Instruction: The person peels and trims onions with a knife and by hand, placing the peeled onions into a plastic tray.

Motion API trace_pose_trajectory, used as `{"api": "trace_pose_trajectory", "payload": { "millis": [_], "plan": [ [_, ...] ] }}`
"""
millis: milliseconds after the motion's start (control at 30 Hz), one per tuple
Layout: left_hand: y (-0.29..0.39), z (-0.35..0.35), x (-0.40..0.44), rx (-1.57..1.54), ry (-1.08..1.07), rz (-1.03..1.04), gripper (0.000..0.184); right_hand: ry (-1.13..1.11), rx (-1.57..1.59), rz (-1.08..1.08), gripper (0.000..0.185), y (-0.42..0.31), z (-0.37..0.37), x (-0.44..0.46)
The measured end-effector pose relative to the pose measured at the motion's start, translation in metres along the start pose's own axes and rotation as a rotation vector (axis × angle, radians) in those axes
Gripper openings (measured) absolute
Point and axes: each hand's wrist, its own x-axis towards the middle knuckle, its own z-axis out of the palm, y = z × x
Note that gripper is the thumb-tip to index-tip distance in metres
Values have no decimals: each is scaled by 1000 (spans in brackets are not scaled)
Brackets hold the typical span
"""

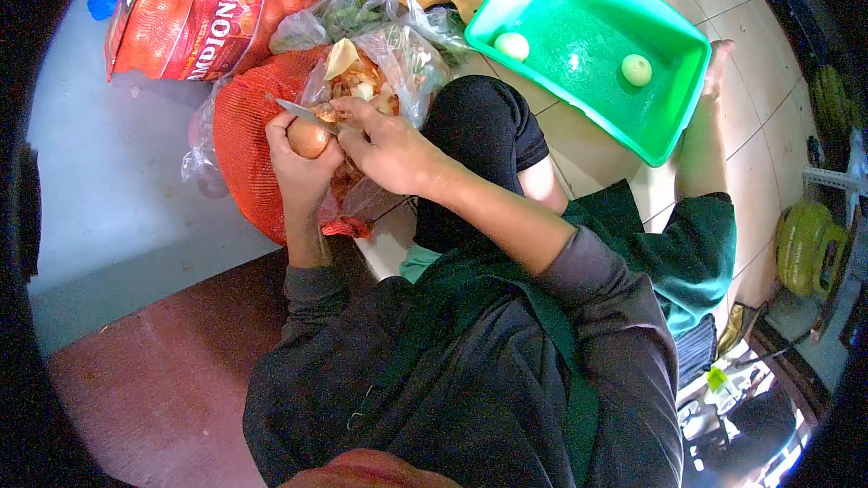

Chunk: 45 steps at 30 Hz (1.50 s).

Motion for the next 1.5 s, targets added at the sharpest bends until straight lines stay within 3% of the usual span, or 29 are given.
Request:
{"api": "trace_pose_trajectory", "payload": {
  "millis": [467, 667, 1100, 1500],
  "plan": [
    [-11, 7, -1, 144, 49, 151, 68, 7, 76, 137, 43, 21, 13, 35],
    [-11, 0, 7, -74, 93, 6, 65, -111, 141, 57, 44, 8, 2, 22],
    [-7, 0, 0, 79, 42, 101, 64, -41, 256, 263, 37, 14, 12, 31],
    [-9, -4, 2, -63, 84, 50, 65, -102, 231, 124, 38, 10, 5, 26]
  ]
}}
